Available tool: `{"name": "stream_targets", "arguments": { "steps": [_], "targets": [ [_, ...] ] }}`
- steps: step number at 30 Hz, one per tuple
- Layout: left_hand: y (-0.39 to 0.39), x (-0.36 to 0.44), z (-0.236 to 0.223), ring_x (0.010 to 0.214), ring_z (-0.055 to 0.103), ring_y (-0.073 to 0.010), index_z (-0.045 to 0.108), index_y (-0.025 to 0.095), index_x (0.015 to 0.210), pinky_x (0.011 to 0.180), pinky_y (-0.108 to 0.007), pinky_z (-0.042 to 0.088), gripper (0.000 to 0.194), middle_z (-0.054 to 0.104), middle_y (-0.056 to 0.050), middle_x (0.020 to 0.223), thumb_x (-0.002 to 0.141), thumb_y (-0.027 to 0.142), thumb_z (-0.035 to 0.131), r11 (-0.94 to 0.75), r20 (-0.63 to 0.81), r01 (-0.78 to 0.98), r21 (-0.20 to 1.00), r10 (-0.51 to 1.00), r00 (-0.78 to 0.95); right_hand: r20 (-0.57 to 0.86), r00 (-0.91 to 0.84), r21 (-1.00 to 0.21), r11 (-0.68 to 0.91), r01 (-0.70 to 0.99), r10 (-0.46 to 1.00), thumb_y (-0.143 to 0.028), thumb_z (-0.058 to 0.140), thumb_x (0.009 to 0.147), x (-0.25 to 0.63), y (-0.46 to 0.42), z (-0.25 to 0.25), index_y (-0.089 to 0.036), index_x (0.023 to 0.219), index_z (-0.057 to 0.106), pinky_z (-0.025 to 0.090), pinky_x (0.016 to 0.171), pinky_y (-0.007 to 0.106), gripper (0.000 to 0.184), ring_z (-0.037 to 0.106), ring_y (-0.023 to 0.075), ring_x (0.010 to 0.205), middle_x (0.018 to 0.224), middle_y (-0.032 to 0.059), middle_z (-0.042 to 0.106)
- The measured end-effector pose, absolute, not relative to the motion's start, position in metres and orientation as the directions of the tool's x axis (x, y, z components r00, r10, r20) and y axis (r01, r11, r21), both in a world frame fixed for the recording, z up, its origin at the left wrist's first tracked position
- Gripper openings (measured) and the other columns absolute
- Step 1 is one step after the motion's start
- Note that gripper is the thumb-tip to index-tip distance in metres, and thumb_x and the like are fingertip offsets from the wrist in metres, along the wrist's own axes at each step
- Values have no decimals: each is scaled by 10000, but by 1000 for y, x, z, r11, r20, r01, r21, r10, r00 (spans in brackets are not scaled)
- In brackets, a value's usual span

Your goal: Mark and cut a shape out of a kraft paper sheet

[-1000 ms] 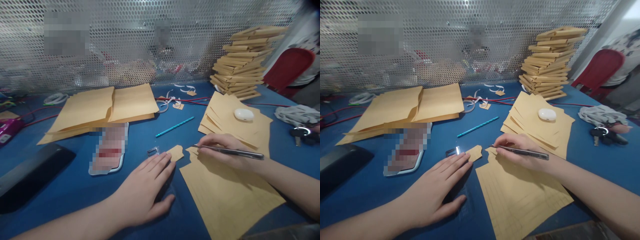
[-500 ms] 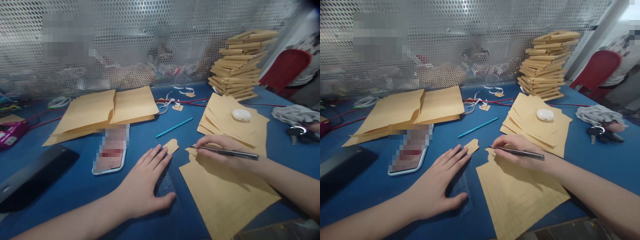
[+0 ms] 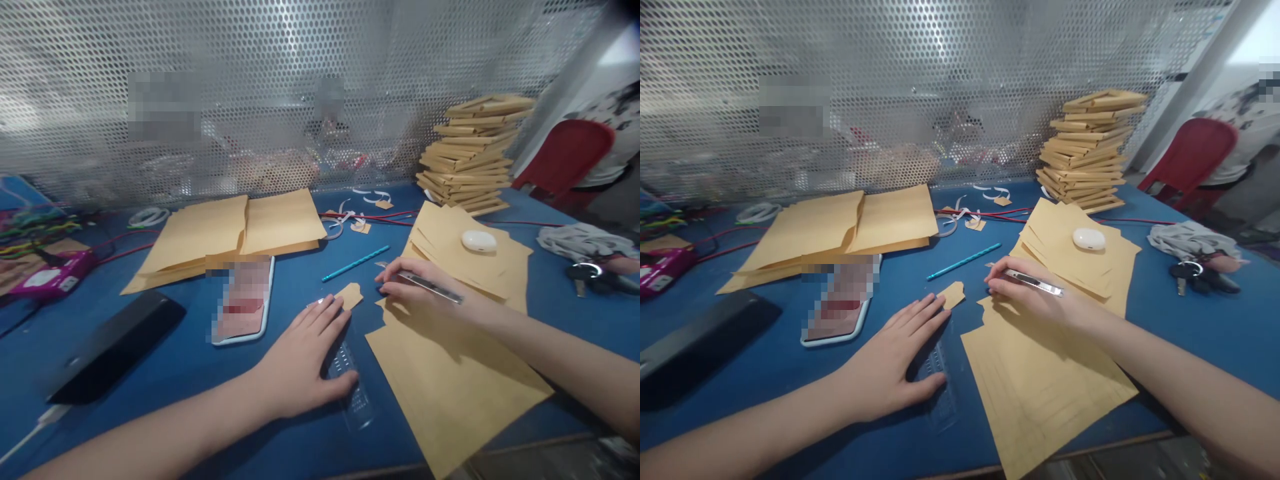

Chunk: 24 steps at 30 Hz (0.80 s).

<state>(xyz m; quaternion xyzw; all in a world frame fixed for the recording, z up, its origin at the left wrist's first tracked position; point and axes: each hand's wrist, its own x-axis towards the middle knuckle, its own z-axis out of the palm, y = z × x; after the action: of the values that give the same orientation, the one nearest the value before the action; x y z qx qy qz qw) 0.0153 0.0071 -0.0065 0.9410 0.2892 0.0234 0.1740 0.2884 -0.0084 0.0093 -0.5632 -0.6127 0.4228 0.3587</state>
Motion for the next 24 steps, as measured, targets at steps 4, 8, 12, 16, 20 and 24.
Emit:
{"name": "stream_targets", "arguments": {
  "steps": [4,8,12,16,20,24],
  "targets": [
    [6,16,-6,1423,144,-327,302,143,1466,1134,-536,190,789,163,-132,1543,833,551,538,-772,-63,542,331,555,829,52,-236,-853,166,495,970,-434,586,833,273,5,12,-202,913,568,479,687,323,246,619,182,777,914,53,672],
    [7,16,-6,1423,142,-324,307,134,1462,1132,-545,183,776,171,-138,1541,837,529,540,-774,-48,535,340,553,832,91,-308,-775,262,576,947,-337,565,830,251,20,16,-183,905,543,452,622,289,173,565,150,673,784,21,631],
    [6,15,-6,1425,132,-330,338,121,1446,1133,-562,152,766,182,-148,1537,814,474,589,-745,-8,505,436,558,830,136,-313,-780,296,552,940,-256,558,786,237,31,14,-183,869,522,449,592,266,117,566,141,659,777,17,627],
    [7,14,-8,1423,166,-300,489,164,1351,1163,-513,51,627,276,-103,1518,778,358,654,-456,119,240,857,628,769,219,-295,-731,357,582,930,-224,572,736,246,47,13,-187,818,538,456,653,286,96,578,154,707,857,45,648],
    [13,18,-9,1321,410,-268,554,140,1243,1135,-464,253,438,497,-125,1381,845,318,505,1,71,-103,995,715,695,335,-132,-656,332,678,933,-227,559,712,275,78,21,-192,842,534,437,715,320,136,569,188,758,852,55,628],
    [22,21,-9,1268,483,-251,451,42,1298,1082,-432,368,518,491,-191,1367,876,298,295,202,0,-221,954,740,673,402,78,-597,197,777,912,-220,549,689,304,108,27,-213,756,483,406,698,342,94,539,207,712,727,46,599]
  ]
}}
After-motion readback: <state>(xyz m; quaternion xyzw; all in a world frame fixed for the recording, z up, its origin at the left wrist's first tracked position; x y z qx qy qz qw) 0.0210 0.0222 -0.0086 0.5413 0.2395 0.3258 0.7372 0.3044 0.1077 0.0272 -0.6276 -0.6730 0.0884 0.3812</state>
